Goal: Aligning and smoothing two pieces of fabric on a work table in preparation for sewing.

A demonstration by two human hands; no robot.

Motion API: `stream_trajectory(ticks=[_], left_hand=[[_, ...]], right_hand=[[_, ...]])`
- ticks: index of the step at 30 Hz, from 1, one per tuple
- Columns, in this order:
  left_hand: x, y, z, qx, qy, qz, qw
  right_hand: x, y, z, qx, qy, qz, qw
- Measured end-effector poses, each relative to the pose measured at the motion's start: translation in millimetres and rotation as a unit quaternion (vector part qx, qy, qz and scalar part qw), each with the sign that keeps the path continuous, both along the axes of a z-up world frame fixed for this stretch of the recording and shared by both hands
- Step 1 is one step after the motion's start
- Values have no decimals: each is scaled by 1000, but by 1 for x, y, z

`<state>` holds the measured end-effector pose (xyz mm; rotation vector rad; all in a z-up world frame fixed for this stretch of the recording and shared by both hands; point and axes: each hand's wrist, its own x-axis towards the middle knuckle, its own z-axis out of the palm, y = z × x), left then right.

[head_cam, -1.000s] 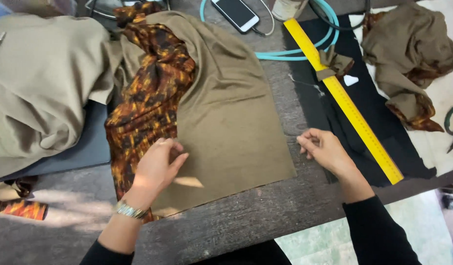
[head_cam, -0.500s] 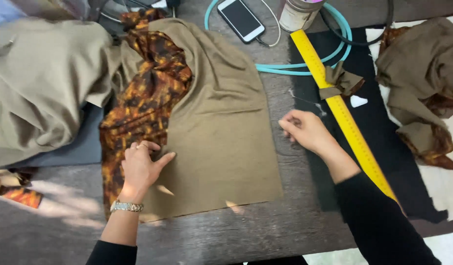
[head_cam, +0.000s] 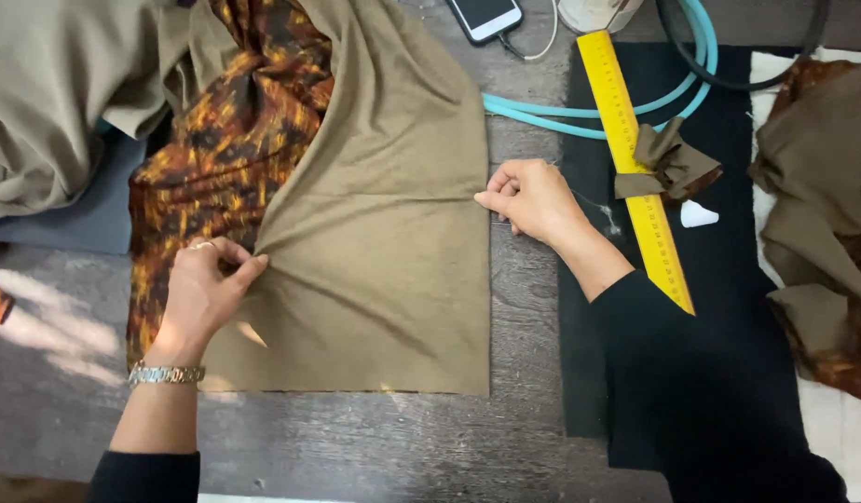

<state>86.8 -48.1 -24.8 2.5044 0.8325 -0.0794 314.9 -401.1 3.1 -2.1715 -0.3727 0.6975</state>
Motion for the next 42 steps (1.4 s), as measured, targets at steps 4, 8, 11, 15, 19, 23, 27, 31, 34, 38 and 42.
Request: stream_trajectory(ticks=[4, 8, 11, 15, 19, 23, 27, 31, 34, 38, 42], left_hand=[[3, 1, -13, 67, 47, -11, 997], [1, 3, -26, 84, 67, 3, 994], [-2, 0, -22, 88, 65, -3, 994], [3, -10, -4, 55, 58, -9, 997], [5, -18, 7, 49, 84, -9, 995], [0, -12, 3, 8, 52, 5, 999], [2, -3, -4, -22, 82, 30, 996], [5, 1, -4, -3, 98, -5, 995], [6, -2, 2, -4, 106, -15, 994], [7, 2, -2, -6, 110, -36, 993], [11, -5, 13, 8, 119, -46, 992]], right_hand=[[3, -2, -6, 73, 50, -5, 996], [5, -3, -3, 128, 86, -10, 988], [7, -4, -4, 153, 105, -4, 983], [13, -7, -20, 164, 117, 0, 979], [14, -7, -15, 165, 136, 12, 977], [13, -7, -10, 164, 133, 18, 977], [13, -6, -9, 154, 129, 13, 979], [13, -5, -13, 141, 132, 9, 981], [11, -8, -12, 119, 139, 1, 983], [1, -17, 3, 81, 151, -5, 985], [-4, -17, 2, 87, 151, 0, 985]])
